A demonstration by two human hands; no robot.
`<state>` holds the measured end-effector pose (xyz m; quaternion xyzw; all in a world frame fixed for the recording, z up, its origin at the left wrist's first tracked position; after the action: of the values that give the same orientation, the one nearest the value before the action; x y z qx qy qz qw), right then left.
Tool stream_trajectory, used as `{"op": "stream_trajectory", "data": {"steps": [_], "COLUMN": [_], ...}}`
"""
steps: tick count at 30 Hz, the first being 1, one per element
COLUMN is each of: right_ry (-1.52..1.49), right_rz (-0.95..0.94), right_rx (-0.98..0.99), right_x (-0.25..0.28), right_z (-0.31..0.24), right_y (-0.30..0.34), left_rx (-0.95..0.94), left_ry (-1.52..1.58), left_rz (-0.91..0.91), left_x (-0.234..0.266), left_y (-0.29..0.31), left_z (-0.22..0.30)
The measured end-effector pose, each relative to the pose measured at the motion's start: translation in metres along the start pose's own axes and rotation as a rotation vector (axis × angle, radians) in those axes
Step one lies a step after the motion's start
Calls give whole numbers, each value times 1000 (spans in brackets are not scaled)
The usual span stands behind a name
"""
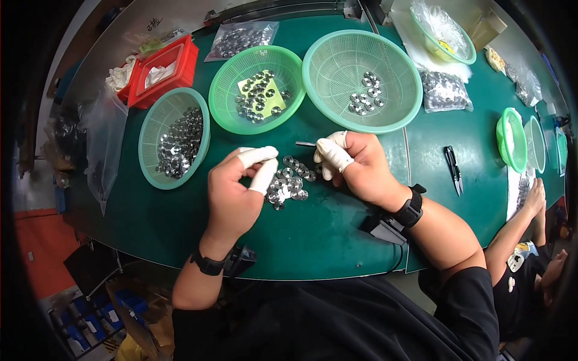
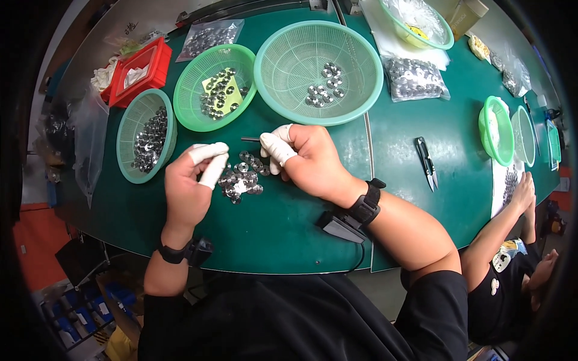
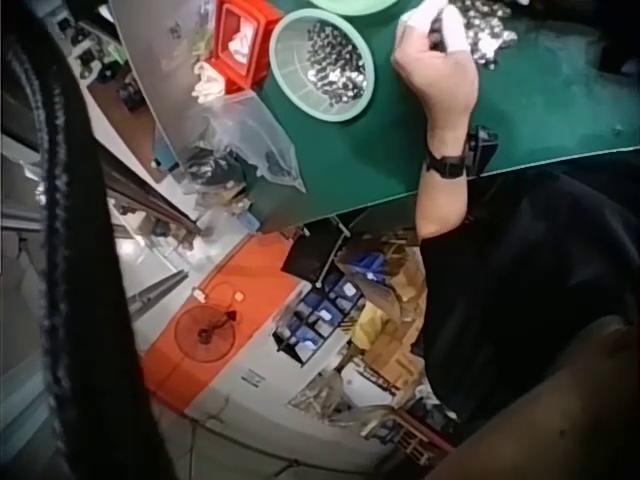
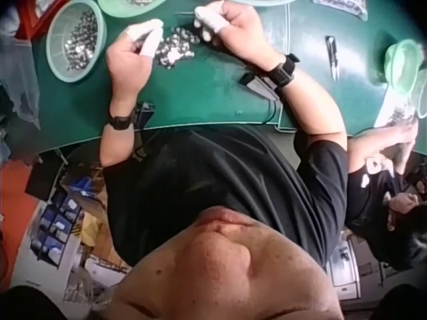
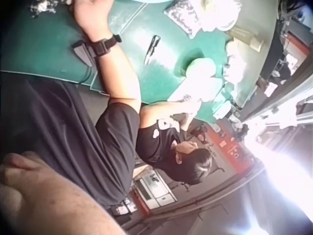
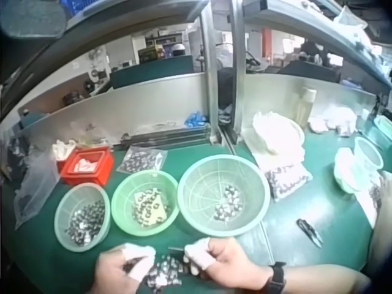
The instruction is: The person picks up a metal rod and a metal disc, slides the disc onto the rod, and then removes it. This process is repeated with several other metal discs, occasionally picking up a group of discs from a bowl.
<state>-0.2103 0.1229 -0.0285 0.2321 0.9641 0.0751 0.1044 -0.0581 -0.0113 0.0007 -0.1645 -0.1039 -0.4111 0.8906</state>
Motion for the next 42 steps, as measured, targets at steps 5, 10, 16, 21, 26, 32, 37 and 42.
{"op": "stream_trajectory", "data": {"steps": [5,10,16,21,26,32,37,42], "right_ry": [-58,-84,-107,-113,-105,-128,-38,149], "right_rz": [-46,-69,-51,-54,-47,-28,-33,-26], "right_rx": [44,120,132,118,133,126,108,128], "right_x": [4,4,5,4,5,3,2,-6], "right_z": [-1,-3,-3,-3,-3,-3,0,-2], "right_y": [2,5,6,6,6,6,1,0], "left_rx": [-223,-454,-602,-671,-674,-344,229,84], "left_ry": [-325,-522,-646,-791,-774,-337,203,346], "left_rz": [-271,-357,-439,-463,-402,-210,-50,58], "left_x": [-23,-48,-61,-67,-65,-38,-21,-21], "left_y": [-5,-3,-5,-2,-3,-13,-13,-13], "left_z": [19,26,23,23,21,19,-15,-15]}}
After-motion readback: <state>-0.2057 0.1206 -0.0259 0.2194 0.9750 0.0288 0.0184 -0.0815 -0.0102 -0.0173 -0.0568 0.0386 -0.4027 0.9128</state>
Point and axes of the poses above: each hand's wrist, its own y-axis away from the middle knuckle, its own x-axis out of the back of the hand, z = x × y, the point moved 4 cm from there along -y, towards the middle knuckle, and after that the axes turned 3 degrees about -x, right-handed, at the moved point
